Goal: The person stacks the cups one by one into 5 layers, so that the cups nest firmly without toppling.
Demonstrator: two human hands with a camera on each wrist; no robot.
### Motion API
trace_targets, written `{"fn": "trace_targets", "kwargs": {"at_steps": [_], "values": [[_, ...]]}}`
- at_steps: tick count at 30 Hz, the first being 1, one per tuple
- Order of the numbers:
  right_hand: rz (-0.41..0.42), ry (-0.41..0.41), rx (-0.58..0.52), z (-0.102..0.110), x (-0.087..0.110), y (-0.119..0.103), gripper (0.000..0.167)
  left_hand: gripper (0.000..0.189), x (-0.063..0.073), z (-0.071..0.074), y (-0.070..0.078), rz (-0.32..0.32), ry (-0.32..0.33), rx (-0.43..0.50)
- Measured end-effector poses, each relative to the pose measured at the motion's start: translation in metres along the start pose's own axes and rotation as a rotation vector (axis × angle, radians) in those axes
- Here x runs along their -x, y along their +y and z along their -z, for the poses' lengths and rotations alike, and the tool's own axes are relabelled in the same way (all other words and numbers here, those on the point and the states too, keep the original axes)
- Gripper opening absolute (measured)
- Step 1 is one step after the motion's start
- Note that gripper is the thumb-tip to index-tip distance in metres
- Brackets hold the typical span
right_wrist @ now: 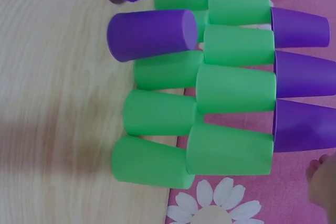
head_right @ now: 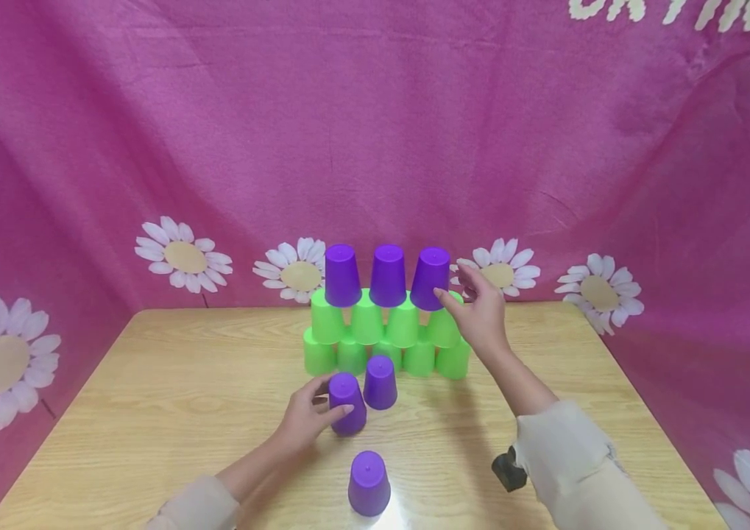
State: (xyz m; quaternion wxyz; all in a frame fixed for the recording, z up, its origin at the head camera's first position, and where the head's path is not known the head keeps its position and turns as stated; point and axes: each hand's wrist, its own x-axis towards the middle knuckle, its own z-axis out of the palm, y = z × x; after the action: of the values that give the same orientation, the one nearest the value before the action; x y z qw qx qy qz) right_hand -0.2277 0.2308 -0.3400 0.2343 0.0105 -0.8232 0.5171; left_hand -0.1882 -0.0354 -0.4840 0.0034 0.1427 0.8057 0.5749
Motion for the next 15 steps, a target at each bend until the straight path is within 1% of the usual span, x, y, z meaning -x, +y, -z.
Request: {"fn": "trace_targets", "kwargs": {"at_steps": [4,9,12,15], "values": [[0.052,0.062,-0.054,-0.002,0.008,0.005,0.048,0.049,-0.001,0.005,0.005,0.001,0.013,0.007],[0.122,0.108,-0.1,-0.007,0.02,0.01,0.045,0.047,-0.005,0.012,0.01,-0.033,0.033,-0.003],[0.125,0.115,-0.121,-0.01,0.027,0.013,0.045,0.047,-0.007,0.016,0.014,-0.059,0.044,-0.007],[0.11,0.112,-0.141,-0.012,0.032,0.015,0.044,0.047,-0.011,0.021,0.02,-0.06,0.06,0.007]]}}
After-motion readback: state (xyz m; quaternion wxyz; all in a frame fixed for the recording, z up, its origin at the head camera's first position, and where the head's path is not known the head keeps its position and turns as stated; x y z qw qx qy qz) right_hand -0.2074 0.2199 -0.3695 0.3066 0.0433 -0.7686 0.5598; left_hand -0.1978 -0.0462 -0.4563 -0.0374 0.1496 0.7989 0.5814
